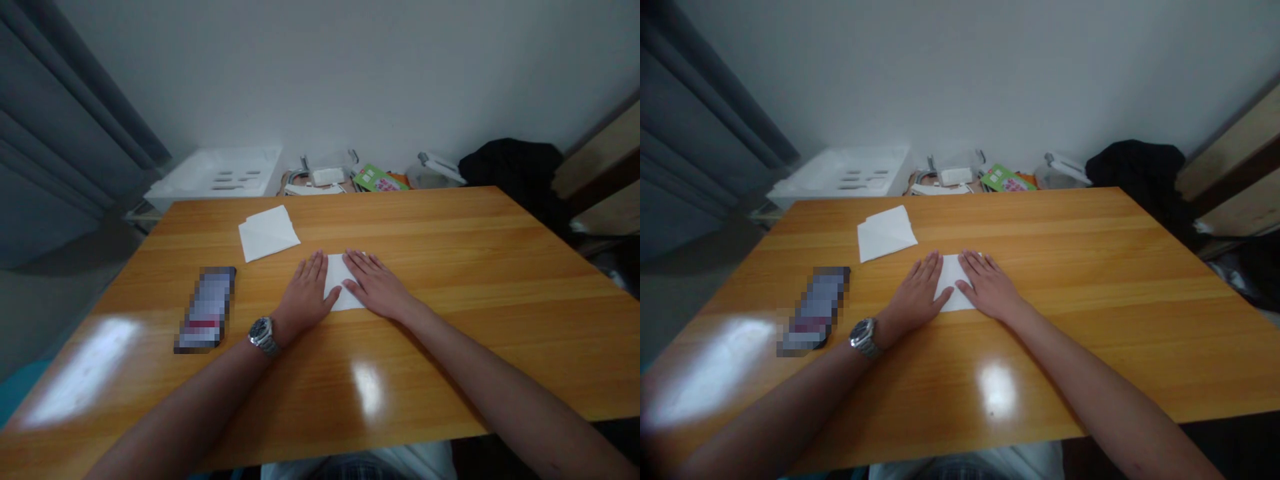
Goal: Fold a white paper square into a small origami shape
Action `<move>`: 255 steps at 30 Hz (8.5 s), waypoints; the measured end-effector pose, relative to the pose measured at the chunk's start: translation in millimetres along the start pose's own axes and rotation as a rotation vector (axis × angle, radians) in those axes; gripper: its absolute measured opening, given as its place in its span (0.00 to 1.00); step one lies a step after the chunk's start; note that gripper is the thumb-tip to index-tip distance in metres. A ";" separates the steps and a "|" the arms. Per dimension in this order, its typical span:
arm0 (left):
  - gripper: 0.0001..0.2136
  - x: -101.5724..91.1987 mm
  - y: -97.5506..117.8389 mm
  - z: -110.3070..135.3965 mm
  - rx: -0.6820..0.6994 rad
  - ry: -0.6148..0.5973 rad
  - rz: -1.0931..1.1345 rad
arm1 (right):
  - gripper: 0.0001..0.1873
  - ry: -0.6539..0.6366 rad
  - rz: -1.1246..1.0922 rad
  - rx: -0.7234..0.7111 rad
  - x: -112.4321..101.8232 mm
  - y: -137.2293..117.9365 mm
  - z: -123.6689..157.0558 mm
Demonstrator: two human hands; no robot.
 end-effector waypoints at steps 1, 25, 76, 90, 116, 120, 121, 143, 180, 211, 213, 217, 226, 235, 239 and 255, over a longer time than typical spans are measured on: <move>0.35 -0.2 -0.2 -0.1 -0.001 -0.008 -0.002 | 0.36 0.000 0.005 0.029 -1.0 3.0 1.3; 0.32 -4.2 -5.6 -1.2 0.057 -0.074 0.115 | 0.36 0.016 -0.024 0.073 -5.3 10.0 2.8; 0.14 -8.8 -21.9 -5.4 0.072 -0.006 0.427 | 0.18 -0.004 -0.499 -0.169 -49.1 11.9 4.1; 0.15 -13.5 -23.2 -11.8 -0.187 0.090 0.573 | 0.10 0.215 -0.615 -0.010 -42.6 27.3 -2.9; 0.18 -7.1 -22.0 -13.5 -0.113 0.043 0.349 | 0.06 0.223 -0.341 0.017 -26.3 23.7 -6.7; 0.17 -7.2 -21.7 -13.1 -0.105 0.040 0.347 | 0.08 0.237 -0.296 0.017 -23.1 23.5 -6.2; 0.17 -7.3 -21.5 -13.0 -0.103 0.041 0.347 | 0.09 0.238 -0.289 0.021 -22.6 23.6 -5.9; 0.16 -7.4 -22.0 -13.5 -0.161 0.044 0.369 | 0.09 0.192 -0.246 0.063 -21.5 23.2 -5.2; 0.13 -16.2 -34.9 -14.7 -0.483 0.204 0.834 | 0.17 0.307 -0.773 0.408 -16.3 36.6 -1.8; 0.12 -11.3 -15.4 -13.1 -0.441 0.091 1.035 | 0.10 0.109 -0.655 0.258 -48.5 9.3 -0.6; 0.12 -10.2 -15.4 -13.1 -0.461 0.085 1.059 | 0.09 0.141 -0.678 0.278 -48.9 9.5 -0.6; 0.12 -9.2 -15.1 -13.5 -0.471 0.070 1.101 | 0.09 0.190 -0.692 0.321 -46.9 11.1 0.2; 0.12 -11.5 -13.6 -13.4 -0.455 0.087 1.096 | 0.09 0.213 -0.694 0.312 -44.1 13.4 0.9; 0.12 -14.7 -13.2 -14.2 -0.453 0.081 1.030 | 0.08 0.227 -0.672 0.294 -45.4 13.5 1.0; 0.12 -13.8 -13.3 -13.8 -0.447 0.078 1.045 | 0.09 0.226 -0.674 0.295 -45.5 13.4 1.3; 0.13 -15.5 -12.5 -14.5 -0.489 0.085 1.096 | 0.11 0.224 -0.696 0.310 -45.2 13.9 1.5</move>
Point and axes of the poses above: each hand's wrist, its own z-axis away from the middle knuckle, its own x-axis out of the palm, y = z × x, the point moved 3 cm from there along -z, towards the middle knuckle, and after that the axes turned 12 degrees about y, right-handed, at the moved point
